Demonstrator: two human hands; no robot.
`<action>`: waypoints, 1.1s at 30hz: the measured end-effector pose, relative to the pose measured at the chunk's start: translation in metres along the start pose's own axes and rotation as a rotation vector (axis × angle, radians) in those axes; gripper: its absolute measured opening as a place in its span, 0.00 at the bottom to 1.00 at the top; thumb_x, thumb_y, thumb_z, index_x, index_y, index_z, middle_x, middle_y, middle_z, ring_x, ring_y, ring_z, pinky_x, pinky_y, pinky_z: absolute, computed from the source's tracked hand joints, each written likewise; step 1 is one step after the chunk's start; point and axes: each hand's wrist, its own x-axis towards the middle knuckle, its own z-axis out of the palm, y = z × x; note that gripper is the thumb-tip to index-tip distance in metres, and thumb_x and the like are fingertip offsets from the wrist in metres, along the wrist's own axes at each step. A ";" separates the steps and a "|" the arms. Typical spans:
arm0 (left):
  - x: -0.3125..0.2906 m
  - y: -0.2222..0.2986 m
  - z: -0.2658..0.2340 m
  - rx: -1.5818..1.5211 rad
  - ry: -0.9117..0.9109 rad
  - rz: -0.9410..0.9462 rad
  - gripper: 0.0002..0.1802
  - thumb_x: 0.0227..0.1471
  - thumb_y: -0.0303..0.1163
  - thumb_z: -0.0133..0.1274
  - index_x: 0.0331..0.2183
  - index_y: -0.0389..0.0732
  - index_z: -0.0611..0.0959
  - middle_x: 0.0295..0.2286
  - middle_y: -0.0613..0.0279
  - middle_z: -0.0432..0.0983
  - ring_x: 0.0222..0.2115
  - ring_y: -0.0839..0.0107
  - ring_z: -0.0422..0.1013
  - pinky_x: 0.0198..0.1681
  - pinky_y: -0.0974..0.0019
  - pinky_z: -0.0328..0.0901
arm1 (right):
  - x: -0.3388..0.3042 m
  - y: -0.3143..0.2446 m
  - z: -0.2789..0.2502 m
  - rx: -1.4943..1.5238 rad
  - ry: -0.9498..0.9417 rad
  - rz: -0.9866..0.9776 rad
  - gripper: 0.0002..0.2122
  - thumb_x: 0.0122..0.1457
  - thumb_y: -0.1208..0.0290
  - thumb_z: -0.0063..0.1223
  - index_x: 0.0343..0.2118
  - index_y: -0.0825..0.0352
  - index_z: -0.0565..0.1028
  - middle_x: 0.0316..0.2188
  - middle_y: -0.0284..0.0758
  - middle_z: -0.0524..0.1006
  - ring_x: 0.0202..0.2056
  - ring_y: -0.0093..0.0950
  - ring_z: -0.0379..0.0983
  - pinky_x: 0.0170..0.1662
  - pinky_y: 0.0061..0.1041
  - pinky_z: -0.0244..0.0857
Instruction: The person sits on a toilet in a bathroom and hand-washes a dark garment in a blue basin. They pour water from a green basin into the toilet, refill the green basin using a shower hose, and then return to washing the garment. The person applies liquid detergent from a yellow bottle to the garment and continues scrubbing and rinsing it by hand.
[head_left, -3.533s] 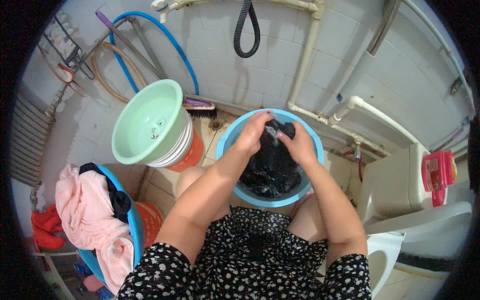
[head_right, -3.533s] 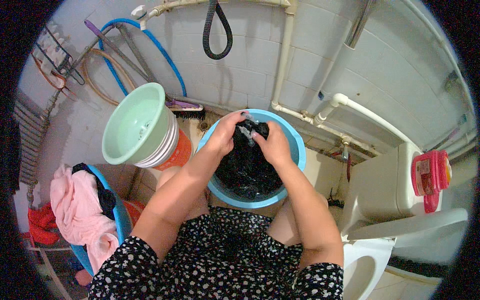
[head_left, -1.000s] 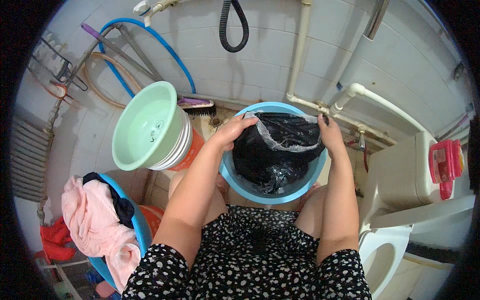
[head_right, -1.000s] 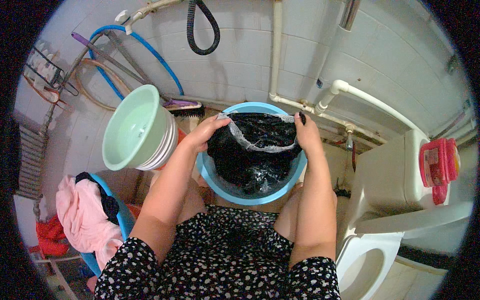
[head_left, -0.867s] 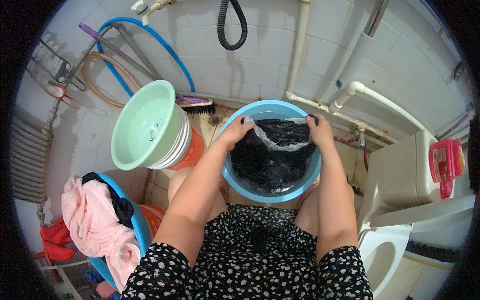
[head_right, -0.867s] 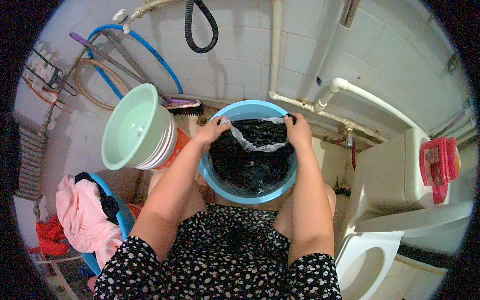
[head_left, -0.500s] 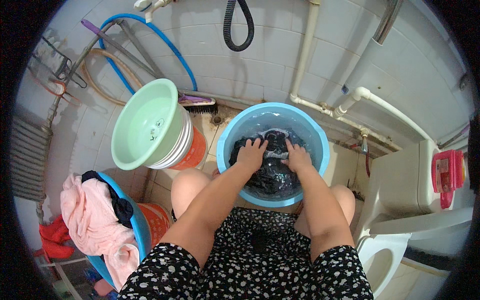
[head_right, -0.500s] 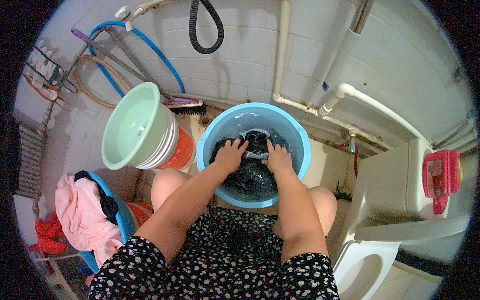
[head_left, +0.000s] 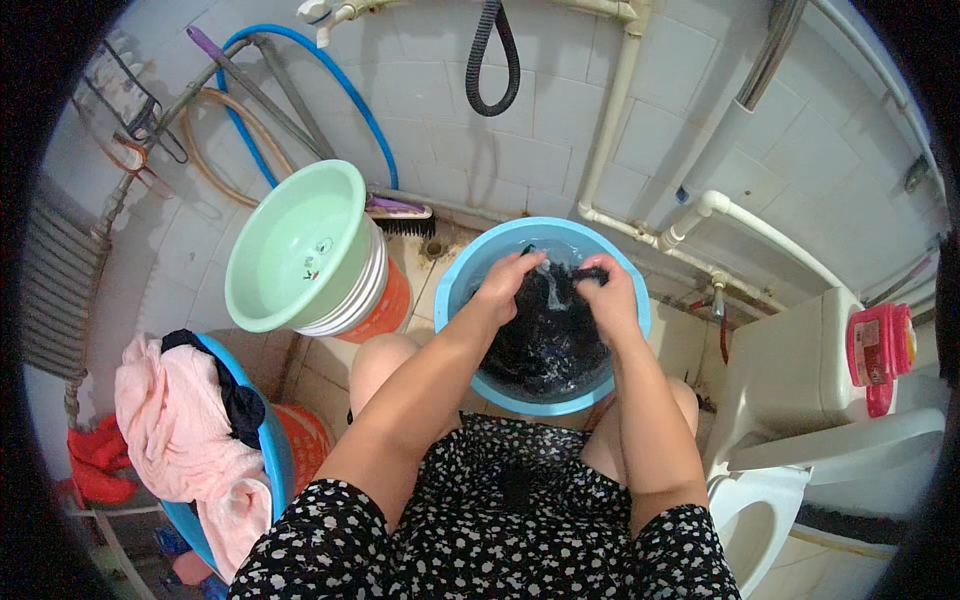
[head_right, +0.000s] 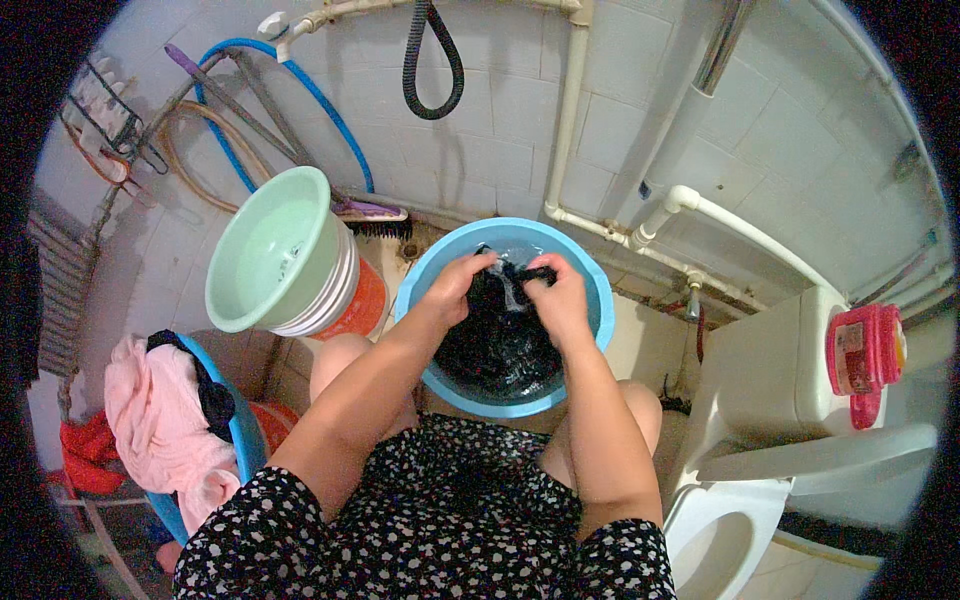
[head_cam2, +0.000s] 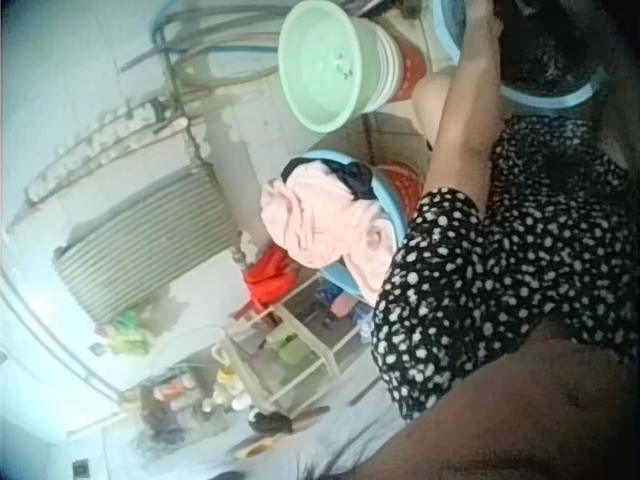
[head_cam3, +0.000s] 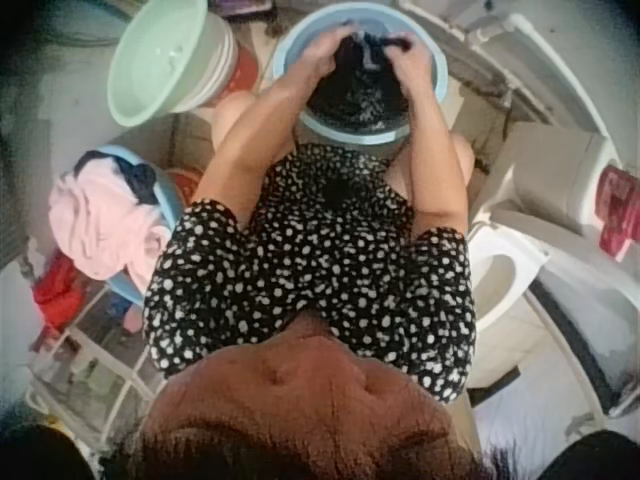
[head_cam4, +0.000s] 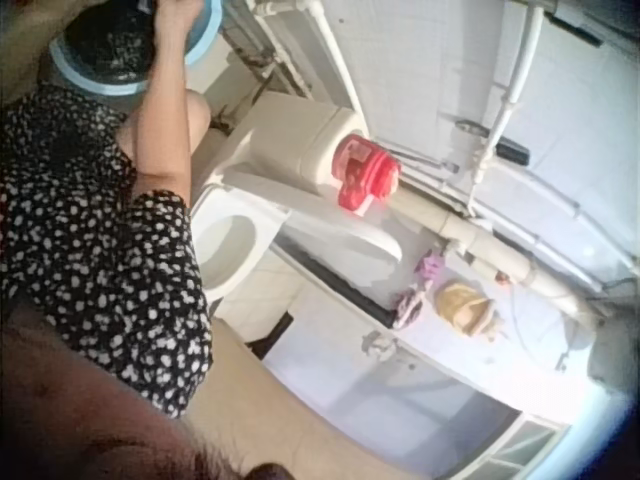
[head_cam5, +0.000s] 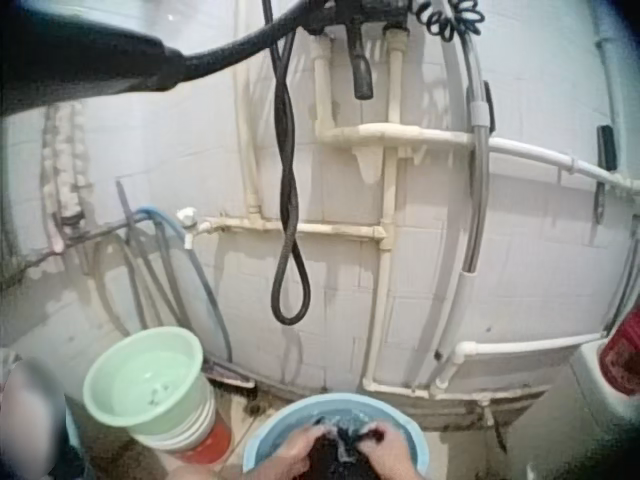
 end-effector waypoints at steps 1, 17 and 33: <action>-0.008 0.006 0.005 -0.062 -0.027 0.014 0.16 0.49 0.38 0.52 0.39 0.41 0.77 0.35 0.58 0.75 0.36 0.66 0.72 0.40 0.62 0.66 | -0.012 -0.018 0.004 -0.041 -0.045 -0.201 0.10 0.40 0.84 0.52 0.28 0.66 0.70 0.28 0.28 0.70 0.33 0.21 0.66 0.40 0.18 0.60; -0.013 -0.013 0.043 -0.275 0.077 0.085 0.19 0.54 0.37 0.45 0.47 0.42 0.71 0.43 0.56 0.70 0.44 0.63 0.66 0.50 0.59 0.60 | 0.008 0.002 0.046 0.103 0.032 -0.150 0.24 0.53 0.75 0.46 0.56 0.60 0.64 0.62 0.39 0.49 0.63 0.41 0.42 0.63 0.39 0.37; -0.024 0.005 0.061 0.820 0.328 1.009 0.21 0.48 0.36 0.53 0.41 0.34 0.73 0.43 0.50 0.65 0.40 0.62 0.66 0.42 0.61 0.61 | -0.002 -0.004 0.046 0.889 -0.144 0.236 0.25 0.63 0.52 0.35 0.55 0.66 0.61 0.54 0.34 0.62 0.55 0.29 0.56 0.56 0.30 0.51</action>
